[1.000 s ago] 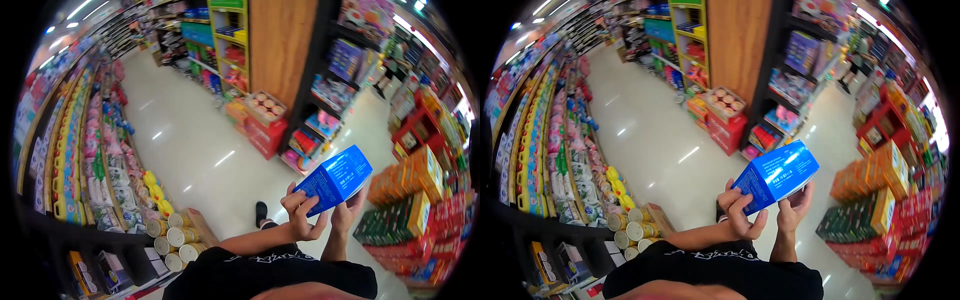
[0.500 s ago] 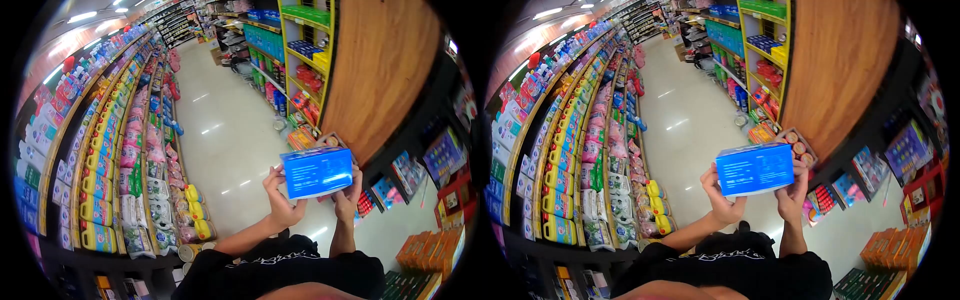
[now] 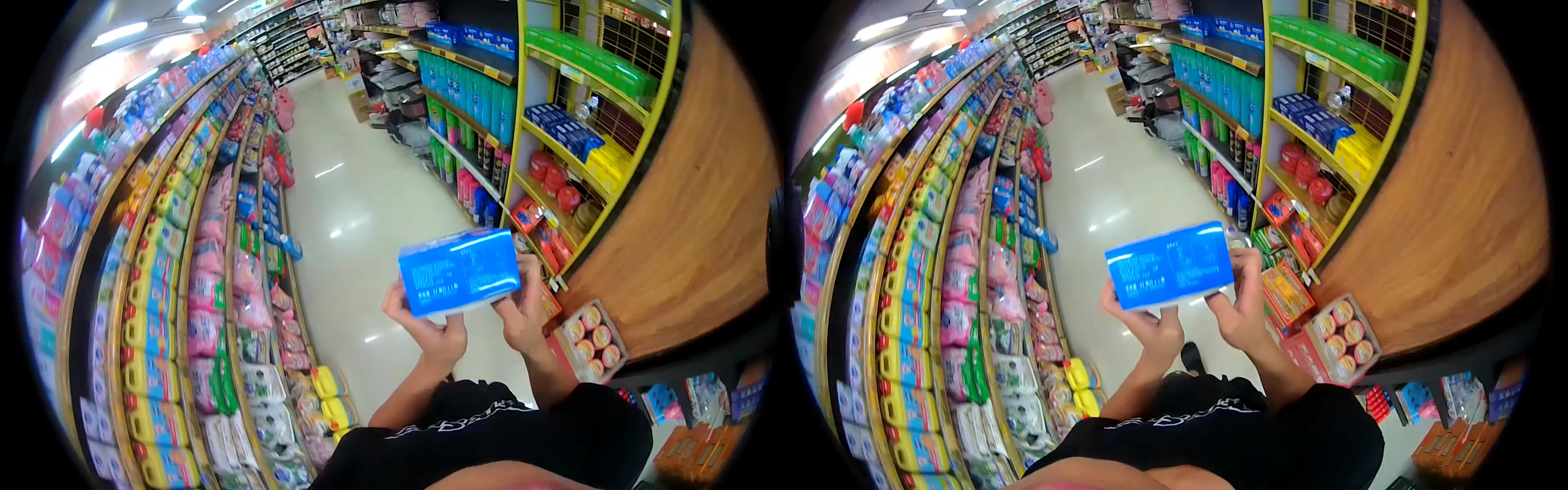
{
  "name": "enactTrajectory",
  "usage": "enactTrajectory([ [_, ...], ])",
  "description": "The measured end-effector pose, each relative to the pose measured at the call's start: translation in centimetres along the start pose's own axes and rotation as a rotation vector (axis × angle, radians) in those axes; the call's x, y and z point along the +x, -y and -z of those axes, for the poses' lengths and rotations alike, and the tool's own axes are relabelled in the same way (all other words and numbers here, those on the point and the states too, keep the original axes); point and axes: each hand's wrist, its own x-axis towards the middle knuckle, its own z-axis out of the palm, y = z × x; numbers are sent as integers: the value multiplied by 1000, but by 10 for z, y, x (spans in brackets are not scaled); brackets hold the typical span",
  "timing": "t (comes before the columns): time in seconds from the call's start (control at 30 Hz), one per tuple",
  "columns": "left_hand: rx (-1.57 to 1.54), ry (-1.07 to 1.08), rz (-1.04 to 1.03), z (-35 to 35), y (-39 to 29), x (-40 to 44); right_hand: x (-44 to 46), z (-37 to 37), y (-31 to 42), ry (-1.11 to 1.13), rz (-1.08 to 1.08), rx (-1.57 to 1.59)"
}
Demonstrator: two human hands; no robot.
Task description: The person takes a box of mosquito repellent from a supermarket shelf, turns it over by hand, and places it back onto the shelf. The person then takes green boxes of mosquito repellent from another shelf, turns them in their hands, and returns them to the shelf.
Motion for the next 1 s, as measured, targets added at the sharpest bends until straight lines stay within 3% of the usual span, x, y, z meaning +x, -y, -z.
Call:
enactTrajectory([
  [0.07,-39,83,113,-19,67,78,90,-21,-29,-39,82,-134],
  [0.13,-8,131,68,-43,95,126,133,-22,-52,-72,80,-244],
  [0.27,229,338,78,-81,164,201,208,-30,-120,-252,-242,-42],
  [0.3,300,386,107,-91,187,214,221,-25,-150,-274,-297,-116],
  [0.37,510,472,160,-113,224,238,255,-27,-193,-331,-294,-44],
  [0.47,518,543,138,-154,285,282,319,-16,-256,-391,-275,-83],
  [0.77,153,538,-16,-310,443,474,576,12,-342,-384,-136,56],
  [1.0,-85,599,102,-439,552,605,758,38,-369,-472,89,-288],
])
